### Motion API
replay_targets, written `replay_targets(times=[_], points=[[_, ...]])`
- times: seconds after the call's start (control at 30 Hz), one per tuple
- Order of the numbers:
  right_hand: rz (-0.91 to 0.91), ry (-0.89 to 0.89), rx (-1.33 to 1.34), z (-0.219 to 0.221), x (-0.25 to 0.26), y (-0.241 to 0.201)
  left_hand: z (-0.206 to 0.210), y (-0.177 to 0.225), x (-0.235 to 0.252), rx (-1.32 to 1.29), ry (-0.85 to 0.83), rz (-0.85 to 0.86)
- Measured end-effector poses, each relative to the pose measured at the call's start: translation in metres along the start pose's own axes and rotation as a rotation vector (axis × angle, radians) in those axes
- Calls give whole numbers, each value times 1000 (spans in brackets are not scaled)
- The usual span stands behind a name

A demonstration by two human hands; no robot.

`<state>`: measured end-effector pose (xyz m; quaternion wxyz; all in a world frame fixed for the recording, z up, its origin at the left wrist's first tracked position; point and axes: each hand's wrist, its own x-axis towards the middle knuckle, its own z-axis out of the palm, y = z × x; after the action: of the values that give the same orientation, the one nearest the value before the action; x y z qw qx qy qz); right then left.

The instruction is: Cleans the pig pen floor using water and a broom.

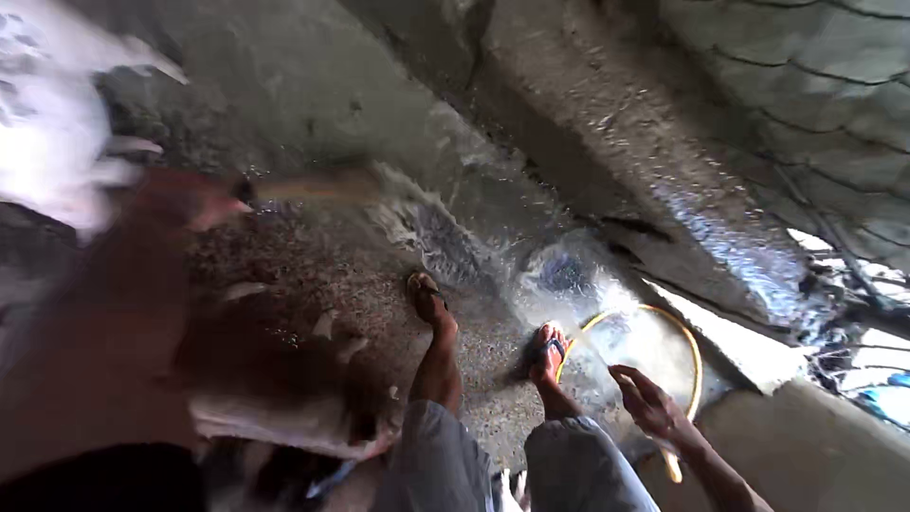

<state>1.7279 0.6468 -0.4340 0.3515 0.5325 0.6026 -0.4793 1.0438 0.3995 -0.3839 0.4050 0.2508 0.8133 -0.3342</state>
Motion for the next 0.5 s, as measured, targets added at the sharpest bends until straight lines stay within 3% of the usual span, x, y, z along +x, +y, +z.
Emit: replay_targets(times=[0.1,0.2,0.23,0.33,0.43,0.5], points=[[-5,4,26,22,1,-57,-20,-73,58,-173,107,-185],[-13,11,30,31,2,-112,11,-116,70,-297,349,-202],[16,-4,12,29,-2,-125,24,-110,56,-349,327,-179],[105,-51,-58,16,-2,-149,62,-56,1,-392,135,42],[168,-61,-113,9,-1,-147,113,46,-25,-267,-161,388],[186,-57,-139,8,9,-141,141,118,-11,-220,-239,599]])
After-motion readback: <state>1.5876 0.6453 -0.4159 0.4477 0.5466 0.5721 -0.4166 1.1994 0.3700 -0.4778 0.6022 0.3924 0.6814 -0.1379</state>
